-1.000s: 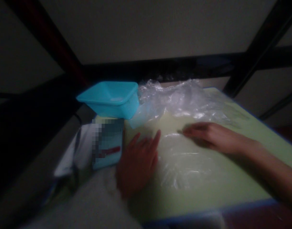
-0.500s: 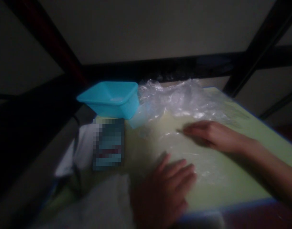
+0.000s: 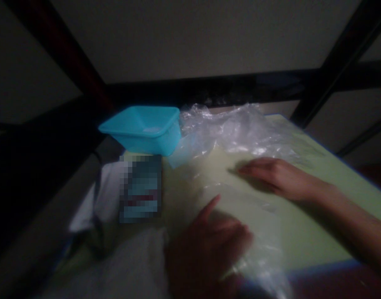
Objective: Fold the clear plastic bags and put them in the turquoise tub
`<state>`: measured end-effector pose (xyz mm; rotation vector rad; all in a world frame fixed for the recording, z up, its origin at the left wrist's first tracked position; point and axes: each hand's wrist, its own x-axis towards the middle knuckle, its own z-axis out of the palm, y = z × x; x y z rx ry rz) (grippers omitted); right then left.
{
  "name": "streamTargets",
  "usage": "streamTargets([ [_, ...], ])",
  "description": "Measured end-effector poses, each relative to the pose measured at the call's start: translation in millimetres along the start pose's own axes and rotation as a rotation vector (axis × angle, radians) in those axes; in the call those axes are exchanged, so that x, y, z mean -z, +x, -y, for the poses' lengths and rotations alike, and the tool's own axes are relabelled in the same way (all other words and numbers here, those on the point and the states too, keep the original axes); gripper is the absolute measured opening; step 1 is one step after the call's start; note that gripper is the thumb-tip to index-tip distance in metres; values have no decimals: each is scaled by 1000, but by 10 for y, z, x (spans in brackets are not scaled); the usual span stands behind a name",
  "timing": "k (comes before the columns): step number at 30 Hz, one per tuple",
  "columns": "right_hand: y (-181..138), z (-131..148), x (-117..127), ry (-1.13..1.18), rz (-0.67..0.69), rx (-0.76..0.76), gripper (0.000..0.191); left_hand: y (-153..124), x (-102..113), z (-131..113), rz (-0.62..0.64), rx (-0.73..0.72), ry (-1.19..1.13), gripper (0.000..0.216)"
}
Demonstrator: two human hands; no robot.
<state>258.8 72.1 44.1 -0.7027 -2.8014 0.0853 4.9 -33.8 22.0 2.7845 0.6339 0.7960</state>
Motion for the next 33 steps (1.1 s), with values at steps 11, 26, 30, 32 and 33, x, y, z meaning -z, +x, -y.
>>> streamTargets([
  [11, 39, 83, -106, 262, 55, 74, 58, -5, -197, -35, 159, -215, 88, 28],
  [26, -24, 6, -26, 19, 84, -45, 47, 23, -123, -55, -93, -92, 31, 27],
  [30, -43, -18, -1, -72, 40, -23, 47, 30, -99, 89, -262, 243, 221, 32],
  [32, -28, 3, -6, -84, 27, -23, 46, 37, -44, 209, -184, 358, 332, 40],
  [33, -14, 22, -14, -67, 25, -24, 45, 41, -12, 263, -142, 385, 363, 43],
])
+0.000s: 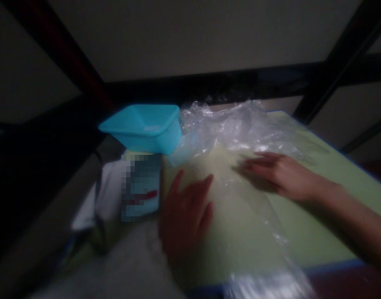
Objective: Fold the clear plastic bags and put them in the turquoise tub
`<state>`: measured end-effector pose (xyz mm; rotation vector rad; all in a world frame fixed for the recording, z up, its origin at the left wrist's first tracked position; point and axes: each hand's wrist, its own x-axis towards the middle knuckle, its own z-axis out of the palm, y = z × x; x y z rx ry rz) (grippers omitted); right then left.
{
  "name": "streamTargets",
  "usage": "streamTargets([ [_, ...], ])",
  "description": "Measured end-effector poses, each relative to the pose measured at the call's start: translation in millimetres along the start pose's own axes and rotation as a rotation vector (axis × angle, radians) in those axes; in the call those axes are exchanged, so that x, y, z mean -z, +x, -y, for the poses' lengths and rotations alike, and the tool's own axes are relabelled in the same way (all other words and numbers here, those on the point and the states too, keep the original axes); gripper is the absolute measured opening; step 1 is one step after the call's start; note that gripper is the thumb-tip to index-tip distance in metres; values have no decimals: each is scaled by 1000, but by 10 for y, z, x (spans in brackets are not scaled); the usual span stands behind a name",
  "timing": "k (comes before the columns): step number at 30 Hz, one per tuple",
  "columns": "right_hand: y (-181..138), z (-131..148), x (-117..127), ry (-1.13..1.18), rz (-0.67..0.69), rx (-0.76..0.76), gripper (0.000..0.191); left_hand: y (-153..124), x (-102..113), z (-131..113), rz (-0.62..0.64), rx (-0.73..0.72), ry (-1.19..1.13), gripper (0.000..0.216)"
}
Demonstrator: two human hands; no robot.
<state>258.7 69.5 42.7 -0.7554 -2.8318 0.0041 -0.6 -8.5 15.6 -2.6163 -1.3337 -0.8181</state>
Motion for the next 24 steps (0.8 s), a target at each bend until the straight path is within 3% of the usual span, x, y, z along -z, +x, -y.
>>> streamTargets([
  [6, 87, 104, -83, 148, 26, -25, 45, 96, 26, 93, 167, 80, 72, 52],
  [11, 69, 68, -144, 191, 16, -123, 46, 79, -38, 103, 207, 154, 59, 51],
  [13, 56, 74, -165, 340, -54, -153, 46, 59, -47, 125, 197, 171, -104, 48],
  [16, 61, 140, -211, 810, -191, -153, 42, 56, -26, 136, 173, 210, -582, 39],
  [19, 99, 231, -272, 1275, -158, -180, 34, 105, -13, 124, 225, 320, -968, 34],
  [22, 130, 277, -318, 1423, -72, -241, 32, 154, -41, 120, 296, 424, -1119, 37],
  [24, 134, 278, -321, 1464, -94, -258, 31, 167, -66, 128, 280, 473, -1170, 37],
])
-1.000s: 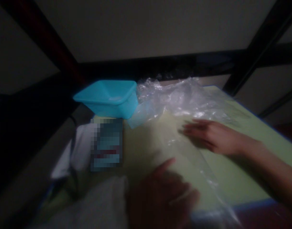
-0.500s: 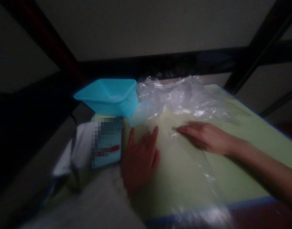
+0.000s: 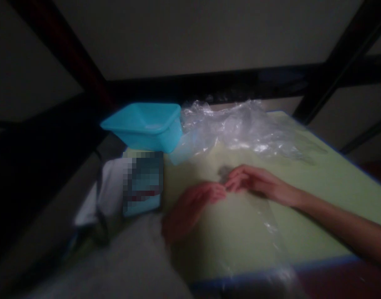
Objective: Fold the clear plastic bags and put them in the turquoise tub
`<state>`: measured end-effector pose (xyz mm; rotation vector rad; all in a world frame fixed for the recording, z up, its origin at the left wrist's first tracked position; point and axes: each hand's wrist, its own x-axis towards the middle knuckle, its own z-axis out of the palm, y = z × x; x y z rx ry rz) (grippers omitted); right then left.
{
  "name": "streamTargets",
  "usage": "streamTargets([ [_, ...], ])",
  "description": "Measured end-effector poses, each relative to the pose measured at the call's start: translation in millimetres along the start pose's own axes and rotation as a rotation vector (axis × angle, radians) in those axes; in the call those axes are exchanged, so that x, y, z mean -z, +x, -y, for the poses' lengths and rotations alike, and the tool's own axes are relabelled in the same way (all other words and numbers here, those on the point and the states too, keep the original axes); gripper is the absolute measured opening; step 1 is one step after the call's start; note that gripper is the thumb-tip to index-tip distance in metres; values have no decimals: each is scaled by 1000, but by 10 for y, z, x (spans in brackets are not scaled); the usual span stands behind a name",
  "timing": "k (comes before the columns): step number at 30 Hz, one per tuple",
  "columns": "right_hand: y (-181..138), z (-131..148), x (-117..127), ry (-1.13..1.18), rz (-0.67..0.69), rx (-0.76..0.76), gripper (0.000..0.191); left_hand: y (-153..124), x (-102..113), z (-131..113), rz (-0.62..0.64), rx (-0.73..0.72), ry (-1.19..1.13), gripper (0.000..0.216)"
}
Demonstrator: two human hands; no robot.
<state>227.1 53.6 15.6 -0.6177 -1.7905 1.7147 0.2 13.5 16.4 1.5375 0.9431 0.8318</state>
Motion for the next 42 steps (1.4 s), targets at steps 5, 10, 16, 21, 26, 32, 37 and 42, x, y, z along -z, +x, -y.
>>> streamTargets([
  [5, -6, 36, 27, 119, 42, 43, 18, 20, 12, 45, -50, 27, -98, 34],
  [10, 0, 41, 46, 86, 98, -2, 8, 22, 18, 50, -9, 31, -80, 32],
  [16, -2, 28, 72, -14, 181, 0, 16, 29, 24, 37, 49, 13, 10, 31],
  [21, 19, -7, 93, -75, 200, 19, 14, 41, 18, 53, 76, -24, 83, 37],
  [26, -53, 78, 16, -387, 174, 135, 11, 40, 12, 79, 61, 15, -3, 33],
  [32, -487, 285, -218, -1020, 406, 301, 63, 33, 18, 97, -32, 52, -112, 31],
  [37, -856, 210, -286, -1306, 428, 195, 79, 42, 28, 94, -27, 91, -141, 31],
  [42, -951, 74, -325, -1402, 330, 269, 65, 46, 28, 87, -47, 123, -161, 29],
])
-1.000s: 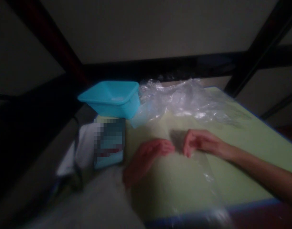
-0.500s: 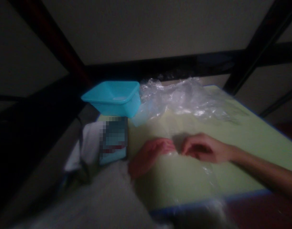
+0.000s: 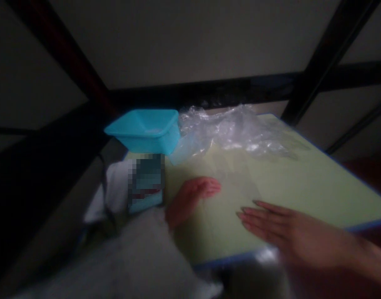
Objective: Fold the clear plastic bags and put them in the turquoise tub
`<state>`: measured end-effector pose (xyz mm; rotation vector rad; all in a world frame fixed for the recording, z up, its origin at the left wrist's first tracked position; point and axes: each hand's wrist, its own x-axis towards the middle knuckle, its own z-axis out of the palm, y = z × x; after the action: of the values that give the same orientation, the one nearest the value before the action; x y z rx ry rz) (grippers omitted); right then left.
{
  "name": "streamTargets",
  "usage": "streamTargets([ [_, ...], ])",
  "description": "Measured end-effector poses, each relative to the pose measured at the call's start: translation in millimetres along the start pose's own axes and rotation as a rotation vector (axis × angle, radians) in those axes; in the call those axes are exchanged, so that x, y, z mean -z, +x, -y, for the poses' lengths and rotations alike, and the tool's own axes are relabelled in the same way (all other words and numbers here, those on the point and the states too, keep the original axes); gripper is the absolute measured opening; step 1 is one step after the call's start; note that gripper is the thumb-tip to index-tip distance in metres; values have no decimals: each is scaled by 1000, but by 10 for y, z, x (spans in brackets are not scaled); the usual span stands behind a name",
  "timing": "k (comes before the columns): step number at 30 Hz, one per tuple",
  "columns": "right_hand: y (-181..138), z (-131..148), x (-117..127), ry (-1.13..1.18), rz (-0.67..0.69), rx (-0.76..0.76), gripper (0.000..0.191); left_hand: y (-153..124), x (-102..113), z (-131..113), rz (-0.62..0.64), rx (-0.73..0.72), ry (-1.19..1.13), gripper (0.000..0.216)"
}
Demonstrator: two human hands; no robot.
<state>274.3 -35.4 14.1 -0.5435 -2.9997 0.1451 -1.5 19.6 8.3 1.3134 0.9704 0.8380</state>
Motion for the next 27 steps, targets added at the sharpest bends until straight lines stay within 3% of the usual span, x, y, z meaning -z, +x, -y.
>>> streamTargets([
  [5, 37, -2, 23, 40, -5, 14, 63, 8, -4, 16, 16, 5, 4, 27],
  [10, 143, -27, 223, 194, 58, 1, 55, 10, -15, 20, 29, 14, 8, 28],
  [13, 244, -88, 381, 377, 67, -29, 42, 4, -26, 2, 20, 21, -6, 26],
  [17, 400, -325, 499, 722, 65, -204, 37, -8, -28, -30, 14, 37, -14, 29],
  [22, 550, -761, 357, 1236, 11, -355, 44, 9, 6, 2, -6, 81, -5, 49],
  [25, 564, -945, 204, 1380, -84, -401, 45, 24, 17, 8, 15, 134, -31, 66],
  [27, 558, -1003, 125, 1460, -136, -423, 46, 22, 16, -12, 31, 126, 1, 64],
])
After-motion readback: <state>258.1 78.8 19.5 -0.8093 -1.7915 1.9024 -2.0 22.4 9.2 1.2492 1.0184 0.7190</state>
